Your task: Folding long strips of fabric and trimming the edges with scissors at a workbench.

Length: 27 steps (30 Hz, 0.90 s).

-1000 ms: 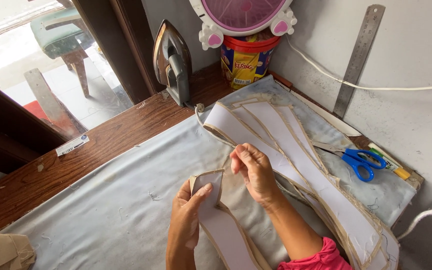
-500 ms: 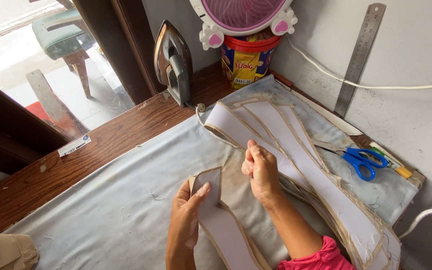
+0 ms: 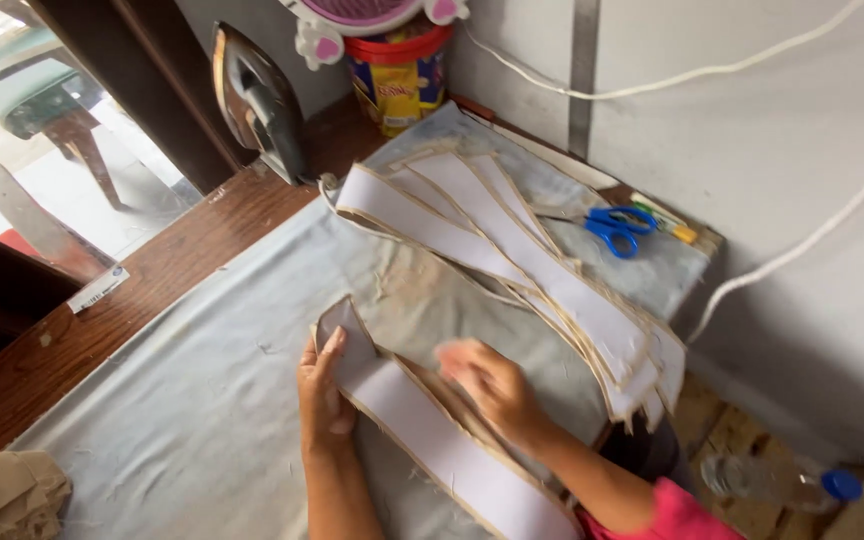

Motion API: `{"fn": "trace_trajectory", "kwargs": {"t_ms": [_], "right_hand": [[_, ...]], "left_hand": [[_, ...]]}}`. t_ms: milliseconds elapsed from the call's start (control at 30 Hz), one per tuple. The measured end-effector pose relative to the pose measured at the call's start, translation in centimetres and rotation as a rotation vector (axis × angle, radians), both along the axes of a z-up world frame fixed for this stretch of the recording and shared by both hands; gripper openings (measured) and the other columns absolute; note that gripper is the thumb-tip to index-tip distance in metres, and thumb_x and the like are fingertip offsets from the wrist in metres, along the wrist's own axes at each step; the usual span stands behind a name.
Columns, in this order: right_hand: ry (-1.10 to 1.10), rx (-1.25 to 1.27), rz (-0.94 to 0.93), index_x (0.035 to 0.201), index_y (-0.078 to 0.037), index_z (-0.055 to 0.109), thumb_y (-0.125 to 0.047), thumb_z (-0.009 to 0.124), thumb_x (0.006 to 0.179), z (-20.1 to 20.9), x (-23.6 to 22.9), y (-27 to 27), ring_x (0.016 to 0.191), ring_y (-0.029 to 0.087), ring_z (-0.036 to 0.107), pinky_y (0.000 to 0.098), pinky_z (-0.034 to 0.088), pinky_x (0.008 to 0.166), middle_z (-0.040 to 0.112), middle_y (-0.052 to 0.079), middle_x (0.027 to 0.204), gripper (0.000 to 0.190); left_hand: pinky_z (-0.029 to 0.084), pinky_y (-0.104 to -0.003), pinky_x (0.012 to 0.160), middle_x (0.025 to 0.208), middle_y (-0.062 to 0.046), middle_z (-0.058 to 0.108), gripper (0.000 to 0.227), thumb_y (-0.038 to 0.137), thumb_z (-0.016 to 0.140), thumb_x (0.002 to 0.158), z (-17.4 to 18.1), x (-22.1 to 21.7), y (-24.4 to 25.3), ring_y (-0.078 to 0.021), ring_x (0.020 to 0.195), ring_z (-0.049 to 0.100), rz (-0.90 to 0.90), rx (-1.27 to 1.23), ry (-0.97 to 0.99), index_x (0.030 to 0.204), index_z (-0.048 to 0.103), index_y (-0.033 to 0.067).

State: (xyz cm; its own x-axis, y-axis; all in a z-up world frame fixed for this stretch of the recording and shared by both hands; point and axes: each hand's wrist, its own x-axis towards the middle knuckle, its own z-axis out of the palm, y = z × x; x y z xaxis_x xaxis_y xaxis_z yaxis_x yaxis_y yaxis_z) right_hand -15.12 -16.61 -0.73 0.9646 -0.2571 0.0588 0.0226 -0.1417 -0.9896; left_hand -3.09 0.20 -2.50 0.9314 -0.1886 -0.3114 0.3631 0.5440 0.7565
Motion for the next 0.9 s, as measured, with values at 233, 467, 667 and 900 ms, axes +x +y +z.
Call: {"fn": "trace_trajectory", "kwargs": {"t_ms": [233, 467, 667, 900], "right_hand": [[0.186, -0.083, 0.045, 0.084, -0.007, 0.065, -0.008, 0.066, 0.078, -7.3, -28.1, -6.8, 0.041, 0.008, 0.056, 0.0223, 0.050, 0.041, 0.060, 0.001, 0.049, 0.006], [0.899, -0.330, -0.681, 0.072, -0.012, 0.063, -0.026, 0.059, 0.082, -16.6, -45.4, -12.0, 0.062, 0.011, 0.051, 0.0285, 0.040, 0.062, 0.058, 0.001, 0.064, 0.018], [0.971, -0.252, -0.902, 0.093, -0.012, 0.063, -0.032, 0.051, 0.085, -22.1, -44.5, -15.1, 0.085, 0.021, 0.062, 0.0331, 0.042, 0.073, 0.068, 0.006, 0.092, 0.024], [0.901, -0.353, -0.881, 0.103, -0.010, 0.066, -0.031, 0.048, 0.088, -26.7, -43.2, -17.2, 0.086, 0.027, 0.063, 0.0379, 0.045, 0.071, 0.069, 0.010, 0.097, 0.031]], "left_hand": [[0.051, -0.025, 0.051, 0.082, -0.002, 0.066, 0.023, 0.013, 0.065, 0.079, -1.4, -3.0, 0.1, -0.0124, 0.060, 0.061, 0.010, -0.024, -0.045, 0.100, 0.058, 0.0186], [0.061, -0.028, 0.078, 0.089, -0.009, 0.065, 0.024, 0.025, 0.065, 0.087, -7.2, -6.0, 1.4, -0.0151, 0.078, 0.070, 0.022, 0.268, -0.072, 0.106, 0.062, 0.0111], [0.050, -0.022, 0.107, 0.113, 0.014, 0.061, 0.030, 0.053, 0.056, 0.095, -5.8, -9.3, 1.7, 0.0022, 0.118, 0.061, -0.261, 0.344, -0.036, 0.116, 0.054, 0.0322], [0.057, -0.028, 0.097, 0.105, 0.002, 0.060, 0.033, 0.046, 0.060, 0.096, -6.3, -10.8, 3.6, -0.0125, 0.109, 0.065, -0.242, 0.467, -0.147, 0.115, 0.056, 0.0198]]}}
